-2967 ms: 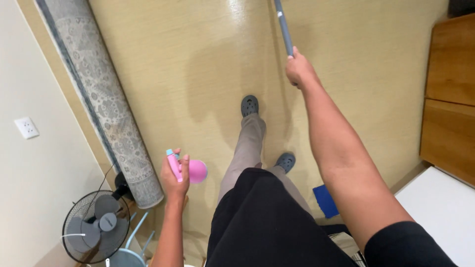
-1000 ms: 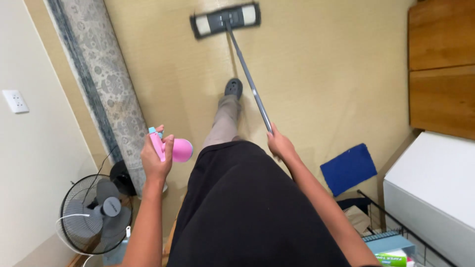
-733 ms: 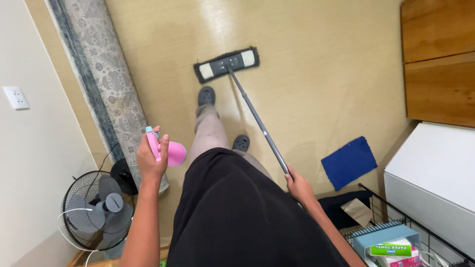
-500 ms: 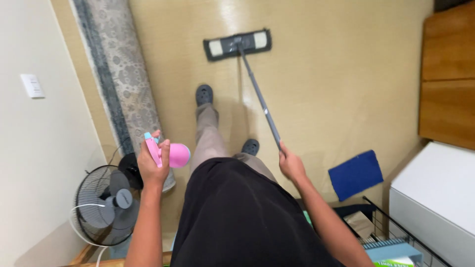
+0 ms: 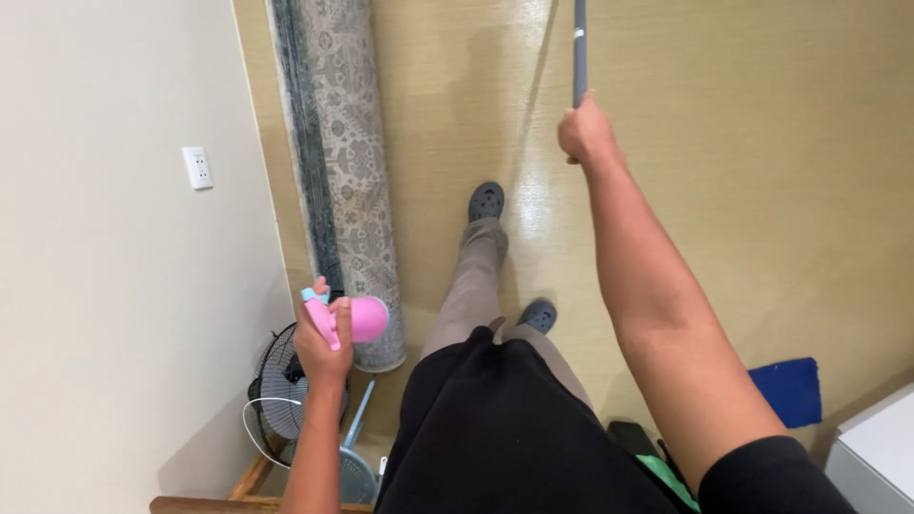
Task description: Mopping the floor using a spray bottle and a flat mop.
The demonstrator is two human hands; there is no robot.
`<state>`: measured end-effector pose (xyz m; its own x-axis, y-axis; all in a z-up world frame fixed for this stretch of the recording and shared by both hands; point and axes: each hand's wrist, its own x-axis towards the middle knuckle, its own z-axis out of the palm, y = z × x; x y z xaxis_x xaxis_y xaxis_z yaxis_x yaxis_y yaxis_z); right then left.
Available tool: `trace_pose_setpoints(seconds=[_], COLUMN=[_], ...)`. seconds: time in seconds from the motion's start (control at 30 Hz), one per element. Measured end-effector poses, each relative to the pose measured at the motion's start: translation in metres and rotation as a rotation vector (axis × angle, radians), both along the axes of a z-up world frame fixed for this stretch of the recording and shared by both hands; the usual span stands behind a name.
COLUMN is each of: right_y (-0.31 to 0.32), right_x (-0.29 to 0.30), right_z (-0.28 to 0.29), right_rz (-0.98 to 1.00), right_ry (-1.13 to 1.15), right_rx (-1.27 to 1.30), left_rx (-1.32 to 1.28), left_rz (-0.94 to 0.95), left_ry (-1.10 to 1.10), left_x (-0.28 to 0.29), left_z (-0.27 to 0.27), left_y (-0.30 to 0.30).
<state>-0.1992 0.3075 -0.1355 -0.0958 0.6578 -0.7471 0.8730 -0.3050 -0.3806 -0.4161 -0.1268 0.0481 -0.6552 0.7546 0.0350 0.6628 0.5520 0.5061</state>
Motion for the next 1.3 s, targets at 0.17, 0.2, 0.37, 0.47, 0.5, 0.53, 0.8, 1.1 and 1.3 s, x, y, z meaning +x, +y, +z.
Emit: trace_pose_setpoints(seconds=[0.17,0.2,0.37,0.47,0.5,0.53,0.8,1.1,1.3], right_y=[-0.099,-0.129,-0.312,-0.412,-0.441,-0.450,-0.461,-0.171,-0.118], right_x=[0.027,0.043,0.176,0.261,0.288,0.280,0.131,-0.166,-0.191], right_z=[0.023,0.021,0.039,0.031,0.023,0.047,0.052,-0.037,0.032], right_rz=[0.122,0.179,0.328,0.473,0.568,0.568,0.220,-0.025,-0.065], right_ry=[-0.049,-0.038,0.018,0.069,0.117,0.115,0.241,0.205,0.172], right_rx=[-0.027,-0.027,0.002,0.060,0.123,0.125,0.125,0.004,-0.101], left_rx=[0.115,0.210,0.211,0.160,0.103,0.106,0.147,0.105,-0.104], left_rz=[0.237,0.199,0.191,0.167,0.179,0.179,0.121,0.227,0.208], left_ry=[-0.254,-0.226,-0.220,-0.202,-0.203,-0.204,-0.267,-0.330,-0.339], left_x=[0.011,0.019,0.063,0.080,0.083,0.085,0.037,-0.104,-0.206], left_z=[0.002,0.003,0.008,0.012,0.012,0.013,0.000,-0.002,0.015], left_y=[-0.020,-0.027,-0.078,-0.102,-0.106,-0.111,-0.104,-0.110,-0.064])
